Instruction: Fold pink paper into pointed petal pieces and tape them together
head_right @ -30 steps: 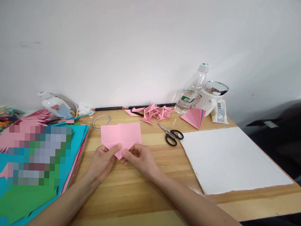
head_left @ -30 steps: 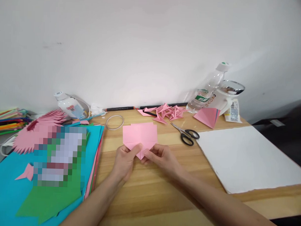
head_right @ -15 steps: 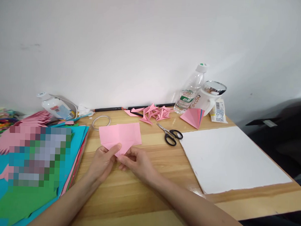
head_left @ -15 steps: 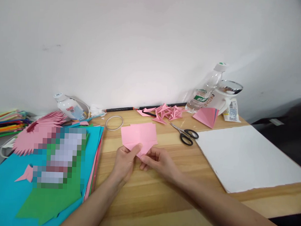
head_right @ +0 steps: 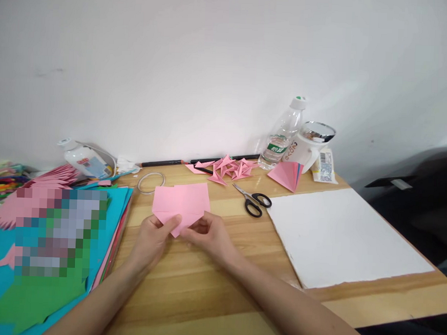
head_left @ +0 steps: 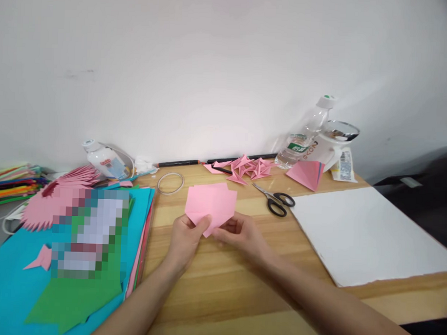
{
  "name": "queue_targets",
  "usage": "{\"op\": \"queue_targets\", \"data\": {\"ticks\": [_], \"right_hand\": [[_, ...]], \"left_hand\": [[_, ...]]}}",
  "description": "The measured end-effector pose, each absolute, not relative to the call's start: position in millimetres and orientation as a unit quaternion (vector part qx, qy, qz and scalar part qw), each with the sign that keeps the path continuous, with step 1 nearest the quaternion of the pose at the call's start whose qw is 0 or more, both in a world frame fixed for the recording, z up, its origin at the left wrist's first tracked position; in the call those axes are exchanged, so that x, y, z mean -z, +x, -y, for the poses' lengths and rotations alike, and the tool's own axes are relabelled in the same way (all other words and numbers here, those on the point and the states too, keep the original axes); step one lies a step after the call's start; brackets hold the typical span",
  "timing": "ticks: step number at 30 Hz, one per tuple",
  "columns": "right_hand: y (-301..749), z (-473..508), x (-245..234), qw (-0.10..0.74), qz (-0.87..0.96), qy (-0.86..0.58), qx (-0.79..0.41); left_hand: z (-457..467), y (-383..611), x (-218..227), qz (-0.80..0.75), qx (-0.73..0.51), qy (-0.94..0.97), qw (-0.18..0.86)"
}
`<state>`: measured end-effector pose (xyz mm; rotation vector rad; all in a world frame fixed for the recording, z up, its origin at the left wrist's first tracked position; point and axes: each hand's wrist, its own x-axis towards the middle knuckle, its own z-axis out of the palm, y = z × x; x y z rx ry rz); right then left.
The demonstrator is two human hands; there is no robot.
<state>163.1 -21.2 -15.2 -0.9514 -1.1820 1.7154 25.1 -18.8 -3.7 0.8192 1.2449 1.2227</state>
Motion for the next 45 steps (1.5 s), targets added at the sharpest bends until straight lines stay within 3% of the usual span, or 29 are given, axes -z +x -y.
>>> {"op": "queue_targets", "data": {"ticks": [10, 22, 45], "right_hand": [[167, 16, 12, 0.493, 0.448, -0.410, -0.624], [165, 15, 12, 0.476, 0.454, -0.458, -0.598], [186, -3, 15, 0.503, 0.431, -0.495, -0.563]], "left_hand": [[20, 24, -3, -0.499, -0.421, 0.452, 0.608], [18, 22, -2, -0.516, -0.383, 0.476, 0.601], [13, 18, 2, -0.530, -0.421, 0.413, 0.609]]}}
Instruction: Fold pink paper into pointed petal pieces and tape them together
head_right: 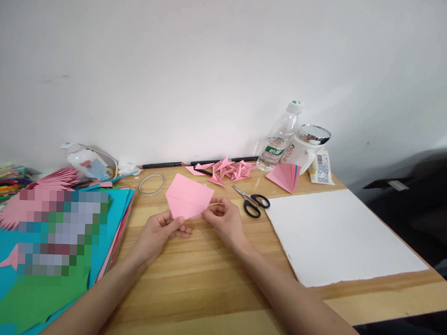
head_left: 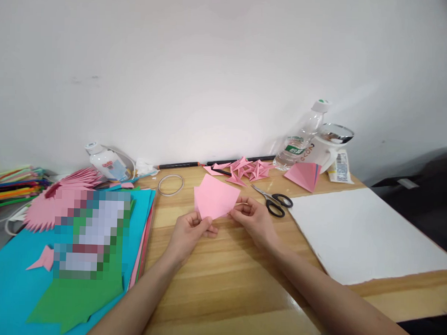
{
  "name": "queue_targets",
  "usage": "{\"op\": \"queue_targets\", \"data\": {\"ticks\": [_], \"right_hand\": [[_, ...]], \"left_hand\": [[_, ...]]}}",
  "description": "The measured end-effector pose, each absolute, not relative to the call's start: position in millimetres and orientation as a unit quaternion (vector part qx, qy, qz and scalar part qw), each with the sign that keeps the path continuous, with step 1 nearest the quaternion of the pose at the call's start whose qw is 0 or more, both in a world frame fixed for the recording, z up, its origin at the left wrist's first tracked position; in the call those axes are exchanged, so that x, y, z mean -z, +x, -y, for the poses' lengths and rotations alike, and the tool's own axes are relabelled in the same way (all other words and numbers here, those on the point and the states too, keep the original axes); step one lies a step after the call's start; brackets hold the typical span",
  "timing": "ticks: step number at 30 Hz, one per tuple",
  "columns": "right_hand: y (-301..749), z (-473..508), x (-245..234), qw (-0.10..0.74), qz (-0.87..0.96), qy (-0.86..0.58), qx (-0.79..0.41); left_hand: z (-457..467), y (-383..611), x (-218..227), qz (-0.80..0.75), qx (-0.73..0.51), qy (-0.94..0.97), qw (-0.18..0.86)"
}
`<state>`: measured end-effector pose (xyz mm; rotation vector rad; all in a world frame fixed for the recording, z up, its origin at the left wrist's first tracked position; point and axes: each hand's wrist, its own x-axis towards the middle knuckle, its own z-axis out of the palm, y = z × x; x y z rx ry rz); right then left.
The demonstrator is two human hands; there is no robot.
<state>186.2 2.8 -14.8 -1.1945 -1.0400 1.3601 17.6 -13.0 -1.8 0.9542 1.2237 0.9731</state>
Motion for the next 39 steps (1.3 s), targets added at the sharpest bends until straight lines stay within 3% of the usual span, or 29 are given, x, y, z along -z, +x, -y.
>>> {"op": "queue_targets", "data": {"ticks": [7, 13, 39], "right_hand": [[175, 6, 11, 0.504, 0.429, -0.421, -0.619], [169, 12, 16, 0.479, 0.455, -0.474, -0.582], [165, 15, 12, 0.487, 0.422, -0.514, -0.567]], "left_hand": [[15, 19, -1, -0.537, -0.392, 0.452, 0.595], [16, 22, 1, -0.512, -0.348, 0.476, 0.625], [18, 25, 1, -0.551, -0.369, 0.471, 0.582]]}}
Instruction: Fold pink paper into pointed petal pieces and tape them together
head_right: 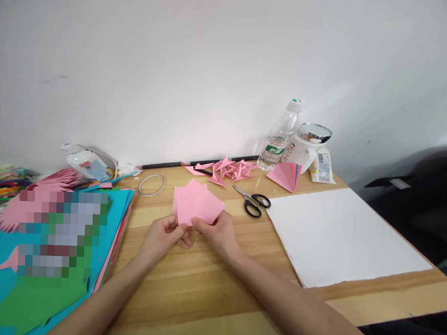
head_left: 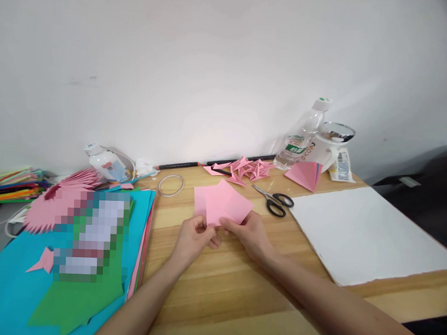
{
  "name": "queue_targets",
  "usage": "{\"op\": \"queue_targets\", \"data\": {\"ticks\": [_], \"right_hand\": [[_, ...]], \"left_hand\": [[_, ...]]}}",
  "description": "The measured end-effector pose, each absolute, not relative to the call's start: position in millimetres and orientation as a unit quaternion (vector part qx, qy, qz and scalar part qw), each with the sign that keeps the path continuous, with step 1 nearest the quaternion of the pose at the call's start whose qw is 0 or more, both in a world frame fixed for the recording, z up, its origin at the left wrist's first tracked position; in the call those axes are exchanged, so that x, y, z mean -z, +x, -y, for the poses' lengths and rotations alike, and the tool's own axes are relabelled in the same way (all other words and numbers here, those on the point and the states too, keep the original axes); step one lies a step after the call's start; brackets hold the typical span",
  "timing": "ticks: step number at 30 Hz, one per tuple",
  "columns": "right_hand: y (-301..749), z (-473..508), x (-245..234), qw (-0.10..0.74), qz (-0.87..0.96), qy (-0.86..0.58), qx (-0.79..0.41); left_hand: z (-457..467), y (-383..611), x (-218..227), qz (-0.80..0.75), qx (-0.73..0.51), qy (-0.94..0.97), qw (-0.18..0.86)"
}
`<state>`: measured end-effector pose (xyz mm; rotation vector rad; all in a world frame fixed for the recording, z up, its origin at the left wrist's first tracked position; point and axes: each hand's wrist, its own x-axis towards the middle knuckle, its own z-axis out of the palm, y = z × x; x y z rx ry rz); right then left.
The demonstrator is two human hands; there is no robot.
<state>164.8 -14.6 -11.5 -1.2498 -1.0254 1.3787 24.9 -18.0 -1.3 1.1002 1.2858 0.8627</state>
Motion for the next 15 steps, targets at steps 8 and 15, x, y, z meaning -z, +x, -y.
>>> {"op": "queue_targets", "data": {"ticks": [8, 15], "right_hand": [[170.8, 5.0, 12.3, 0.543, 0.338, -0.521, -0.564], [170.2, 10.7, 13.5, 0.504, 0.416, -0.492, -0.575]], "left_hand": [[13.3, 19.4, 2.8, -0.557, -0.392, 0.448, 0.579], [18.4, 24.0, -3.3, -0.469, -0.381, 0.472, 0.642]]}}
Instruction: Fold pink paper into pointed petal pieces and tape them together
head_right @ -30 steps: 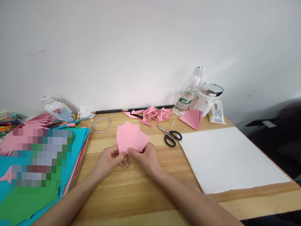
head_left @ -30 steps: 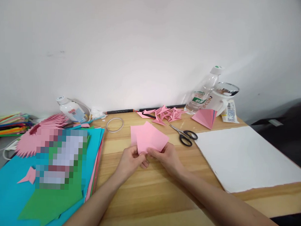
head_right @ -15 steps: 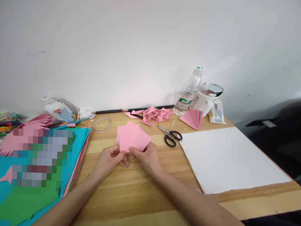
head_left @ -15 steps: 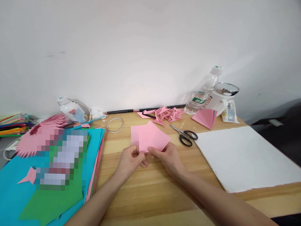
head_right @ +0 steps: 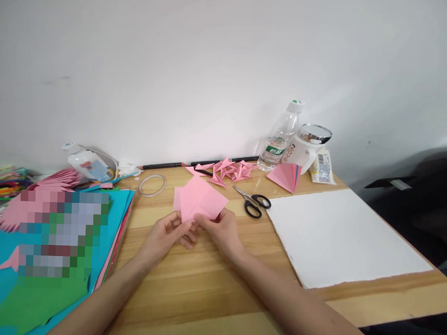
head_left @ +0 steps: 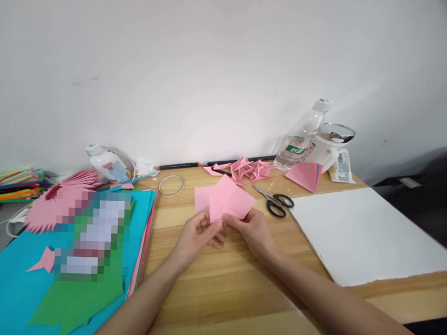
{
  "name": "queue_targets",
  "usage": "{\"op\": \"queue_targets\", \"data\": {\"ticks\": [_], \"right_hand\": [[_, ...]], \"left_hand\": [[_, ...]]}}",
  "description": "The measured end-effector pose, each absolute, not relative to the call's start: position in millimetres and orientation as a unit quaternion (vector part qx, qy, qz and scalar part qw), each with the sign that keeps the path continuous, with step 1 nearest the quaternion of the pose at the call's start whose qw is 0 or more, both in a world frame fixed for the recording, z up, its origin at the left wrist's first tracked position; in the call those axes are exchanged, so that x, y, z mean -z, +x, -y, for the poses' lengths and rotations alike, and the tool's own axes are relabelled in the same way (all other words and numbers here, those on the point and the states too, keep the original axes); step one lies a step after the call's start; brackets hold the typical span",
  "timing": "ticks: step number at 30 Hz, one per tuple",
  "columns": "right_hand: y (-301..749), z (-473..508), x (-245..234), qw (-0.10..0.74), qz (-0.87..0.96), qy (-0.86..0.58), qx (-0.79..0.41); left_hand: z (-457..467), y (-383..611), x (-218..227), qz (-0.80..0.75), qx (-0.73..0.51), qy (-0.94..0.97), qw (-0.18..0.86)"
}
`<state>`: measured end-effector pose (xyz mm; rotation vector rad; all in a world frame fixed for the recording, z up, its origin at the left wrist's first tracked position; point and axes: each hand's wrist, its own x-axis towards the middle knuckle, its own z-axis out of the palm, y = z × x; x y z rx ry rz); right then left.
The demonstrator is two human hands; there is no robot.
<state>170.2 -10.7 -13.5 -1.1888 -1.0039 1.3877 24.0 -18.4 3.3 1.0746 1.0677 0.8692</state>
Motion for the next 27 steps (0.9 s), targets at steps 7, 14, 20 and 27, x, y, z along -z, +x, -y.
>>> {"op": "queue_targets", "data": {"ticks": [7, 14, 20, 27], "right_hand": [[175, 7, 11, 0.562, 0.384, -0.483, -0.551], [178, 4, 13, 0.595, 0.417, -0.464, -0.507], [166, 18, 16, 0.484, 0.539, -0.415, -0.550], [167, 17, 28, 0.461, 0.609, -0.382, -0.520]], "left_hand": [[15, 18, -4, -0.527, -0.397, 0.472, 0.586], [11, 15, -3, -0.520, -0.509, 0.376, 0.574], [6, 12, -1, -0.470, -0.605, 0.306, 0.566], [8, 13, -2, -0.442, -0.587, 0.325, 0.595]]}}
